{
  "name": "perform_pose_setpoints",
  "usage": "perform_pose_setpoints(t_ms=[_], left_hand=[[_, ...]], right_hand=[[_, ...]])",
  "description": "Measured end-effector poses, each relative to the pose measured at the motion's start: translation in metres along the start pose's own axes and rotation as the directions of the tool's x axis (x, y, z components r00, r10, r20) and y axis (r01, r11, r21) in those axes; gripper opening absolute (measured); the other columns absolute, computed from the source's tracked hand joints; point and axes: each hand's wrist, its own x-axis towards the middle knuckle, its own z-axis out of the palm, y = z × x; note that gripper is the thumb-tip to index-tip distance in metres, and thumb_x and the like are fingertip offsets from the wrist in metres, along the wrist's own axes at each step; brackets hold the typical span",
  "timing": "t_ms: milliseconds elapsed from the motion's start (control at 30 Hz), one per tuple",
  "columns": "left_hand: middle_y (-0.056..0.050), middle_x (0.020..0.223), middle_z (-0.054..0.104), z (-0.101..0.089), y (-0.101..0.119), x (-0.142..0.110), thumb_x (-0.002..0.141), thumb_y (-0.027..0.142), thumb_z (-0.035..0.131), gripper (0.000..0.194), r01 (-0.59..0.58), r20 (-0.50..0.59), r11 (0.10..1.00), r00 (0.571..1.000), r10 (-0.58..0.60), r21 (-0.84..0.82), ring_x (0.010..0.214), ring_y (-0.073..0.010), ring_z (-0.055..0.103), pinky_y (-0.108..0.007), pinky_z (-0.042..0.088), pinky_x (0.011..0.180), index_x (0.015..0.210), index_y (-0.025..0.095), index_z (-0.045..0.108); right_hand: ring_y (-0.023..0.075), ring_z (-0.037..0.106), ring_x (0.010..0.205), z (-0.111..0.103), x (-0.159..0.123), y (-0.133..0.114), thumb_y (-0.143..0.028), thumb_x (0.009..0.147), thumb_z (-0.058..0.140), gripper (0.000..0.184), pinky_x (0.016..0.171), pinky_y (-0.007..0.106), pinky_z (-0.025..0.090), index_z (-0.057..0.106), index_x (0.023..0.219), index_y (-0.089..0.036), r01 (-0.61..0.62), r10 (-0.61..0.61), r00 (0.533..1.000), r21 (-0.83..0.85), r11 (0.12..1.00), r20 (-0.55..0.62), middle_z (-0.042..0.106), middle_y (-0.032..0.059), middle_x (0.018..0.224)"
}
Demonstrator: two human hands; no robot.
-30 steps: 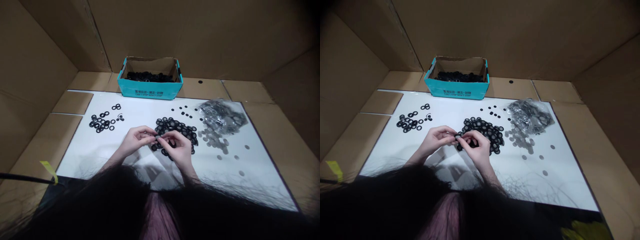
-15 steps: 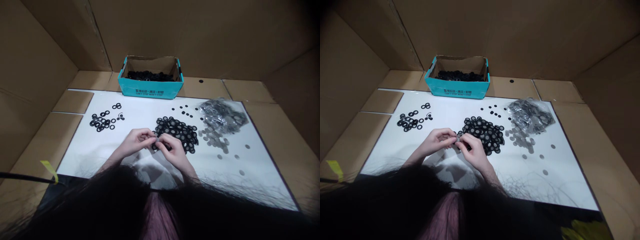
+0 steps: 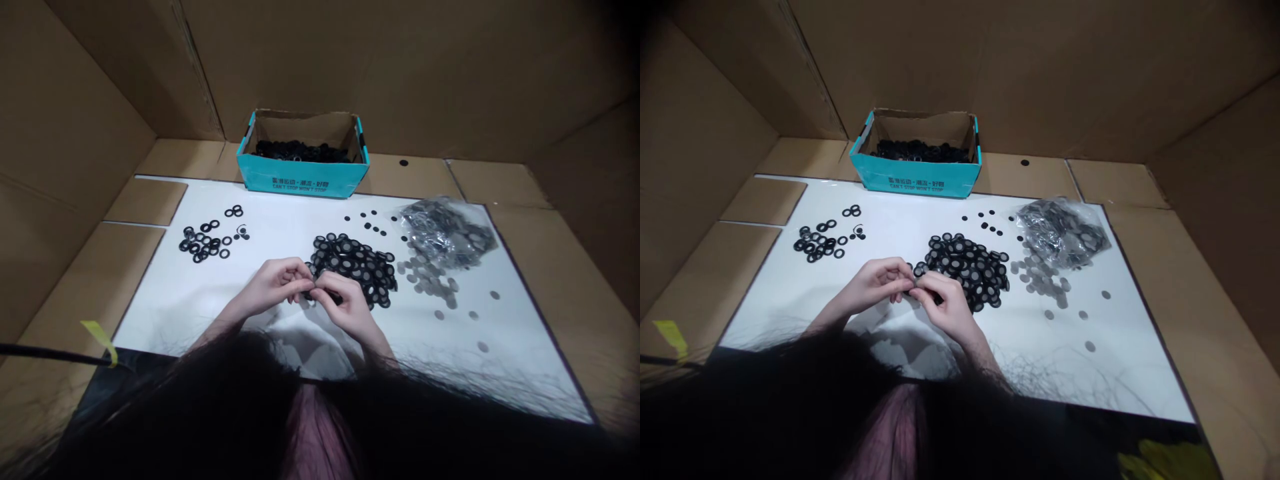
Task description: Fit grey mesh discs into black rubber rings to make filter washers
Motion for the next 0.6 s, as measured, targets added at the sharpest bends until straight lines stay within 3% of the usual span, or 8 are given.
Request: perform_pose_setpoints(t_ms=[167, 367, 600], left_hand=[[0.0, 0.063, 0.062, -0.0001, 0.0042, -0.0018, 0.084, 0.033, 0.069, 0.024, -0.003, 0.046, 1.0, 0.999, 0.004, -0.027, 0.054, -0.0088, 0.06, -0.018, 0.046, 0.054, 0.088, 0.012, 0.061], [0.0, 0.075, 0.062, 0.0019, 0.0035, -0.0013, 0.084, 0.03, 0.07, 0.022, -0.075, -0.012, 0.997, 0.997, 0.074, -0.023, 0.062, -0.0086, 0.062, -0.02, 0.049, 0.062, 0.097, 0.014, 0.062], [0.0, 0.078, 0.059, 0.0071, 0.0005, 0.0034, 0.086, 0.034, 0.065, 0.022, -0.069, -0.053, 0.995, 0.996, 0.065, -0.073, 0.065, -0.0087, 0.06, -0.019, 0.05, 0.061, 0.09, 0.014, 0.057]], right_hand=[[0.0138, 0.051, 0.06, -0.0017, -0.0011, 0.0014, -0.032, 0.092, 0.052, 0.029, 0.057, 0.028, 0.041, 0.056, 0.065, -0.02, 0.01, -0.01, 1.0, 0.059, 0.998, 0.002, 0.055, 0.0004, 0.061], [0.0137, 0.05, 0.06, -0.0029, 0.0005, -0.0002, -0.029, 0.092, 0.051, 0.029, 0.057, 0.028, 0.04, 0.052, 0.064, -0.021, -0.004, 0.005, 1.0, 0.027, 1.0, -0.023, 0.053, -0.0001, 0.061], [0.0136, 0.051, 0.065, -0.0001, -0.0018, -0.0013, -0.02, 0.088, 0.056, 0.011, 0.061, 0.028, 0.041, 0.057, 0.077, -0.02, 0.005, -0.008, 0.997, -0.051, 0.999, -0.077, 0.056, 0.0004, 0.071]])
